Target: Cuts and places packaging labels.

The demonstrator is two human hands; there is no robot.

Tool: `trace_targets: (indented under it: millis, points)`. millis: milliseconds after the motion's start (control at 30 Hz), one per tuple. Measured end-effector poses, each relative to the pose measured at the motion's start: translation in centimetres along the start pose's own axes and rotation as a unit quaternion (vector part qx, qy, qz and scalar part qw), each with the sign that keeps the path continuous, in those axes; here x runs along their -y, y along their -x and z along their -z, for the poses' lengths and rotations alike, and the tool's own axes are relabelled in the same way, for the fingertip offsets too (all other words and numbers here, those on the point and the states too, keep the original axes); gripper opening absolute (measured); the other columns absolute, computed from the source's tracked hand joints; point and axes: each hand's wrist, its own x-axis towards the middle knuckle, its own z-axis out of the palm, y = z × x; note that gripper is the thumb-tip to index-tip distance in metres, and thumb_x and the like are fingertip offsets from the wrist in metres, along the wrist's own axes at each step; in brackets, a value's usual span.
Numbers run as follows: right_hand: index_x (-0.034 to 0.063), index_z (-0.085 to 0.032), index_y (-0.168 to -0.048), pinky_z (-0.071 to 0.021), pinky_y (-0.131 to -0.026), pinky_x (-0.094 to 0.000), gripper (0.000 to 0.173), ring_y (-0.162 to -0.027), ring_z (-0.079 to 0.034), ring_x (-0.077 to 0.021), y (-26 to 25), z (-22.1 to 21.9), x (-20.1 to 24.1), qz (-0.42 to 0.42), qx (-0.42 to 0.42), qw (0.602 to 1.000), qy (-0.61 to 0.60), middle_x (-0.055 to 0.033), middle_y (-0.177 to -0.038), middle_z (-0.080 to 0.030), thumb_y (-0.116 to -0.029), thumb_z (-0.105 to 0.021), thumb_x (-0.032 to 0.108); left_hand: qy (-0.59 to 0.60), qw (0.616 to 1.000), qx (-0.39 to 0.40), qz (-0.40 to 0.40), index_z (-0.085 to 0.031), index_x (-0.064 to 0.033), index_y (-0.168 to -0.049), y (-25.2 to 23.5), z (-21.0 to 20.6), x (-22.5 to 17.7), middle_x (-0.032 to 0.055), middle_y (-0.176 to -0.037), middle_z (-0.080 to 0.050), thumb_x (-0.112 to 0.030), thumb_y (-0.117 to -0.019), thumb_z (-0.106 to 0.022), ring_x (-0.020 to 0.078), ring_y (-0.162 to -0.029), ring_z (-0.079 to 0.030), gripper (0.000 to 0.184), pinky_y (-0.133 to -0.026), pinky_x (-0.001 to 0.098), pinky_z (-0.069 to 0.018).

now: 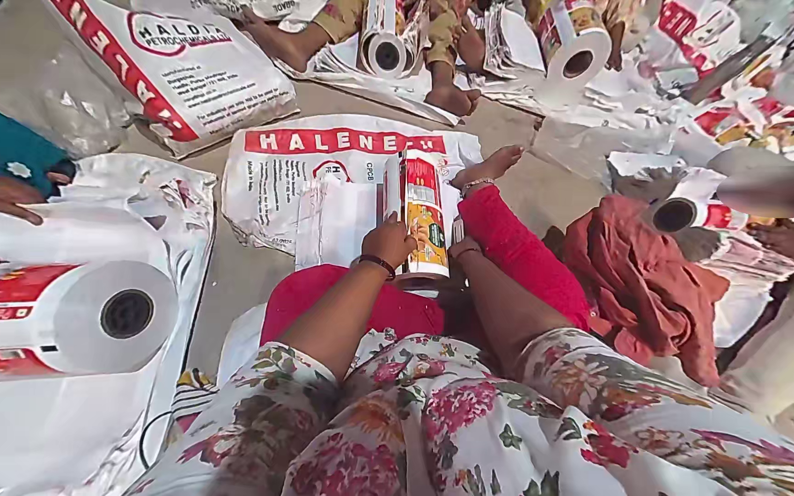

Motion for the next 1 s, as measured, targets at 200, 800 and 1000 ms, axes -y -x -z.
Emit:
trace_targets:
  millis: [200,800,1000]
  points:
    - [0.0008,-0.055,-0.138,-0.0491,-0.094,-0.0676,0.054,-0.115,-0.063,-0.0459,2.2,4.5,0.6,0.103,-0.023,0.99,-0.094,-0.0287,-0.122,-0.065,-0.0916,-0.07,0.023,-0.007,0.999,0.02,-0.025,-0.068,0.006,-0.101,-0.6,0.8,-0.2,0.0191,-0.154,-0.05,-0.027,-0.1011,-0.058,0.0358,-0.132,-0.059,0.035,-0.102,0.0577,-0.0507]
    - [0.0265,-0.023,-0.164,-0.0598,-0.063,-0.0515,0.064,-0.066,-0.068,-0.0292,14.8,6.3,-2.1,0.264,0.123,0.956,0.031,-0.0185,-0.102,-0.069,-0.1076,-0.051,0.016,-0.005,0.999,0.029,0.024,-0.072,-0.0016,-0.109,-0.7,0.8,-0.9,0.0133,-0.162,-0.042,-0.045,-0.0997,-0.052,0.034,-0.129,-0.061,0.048,-0.097,0.0588,-0.0529]
    - [0.0195,-0.022,-0.165,-0.0576,-0.073,-0.059,0.061,-0.082,-0.071,-0.0382,17.4,4.6,-0.7,0.27,0.092,0.94,0.186,-0.0204,-0.098,-0.071,-0.1087,-0.045,0.018,0.0,0.999,0.033,-0.01,-0.071,0.0002,-0.103,-1.0,1.0,-1.0,0.015,-0.16,-0.044,-0.039,-0.1018,-0.051,0.0337,-0.134,-0.057,0.044,-0.102,0.0576,-0.0507]
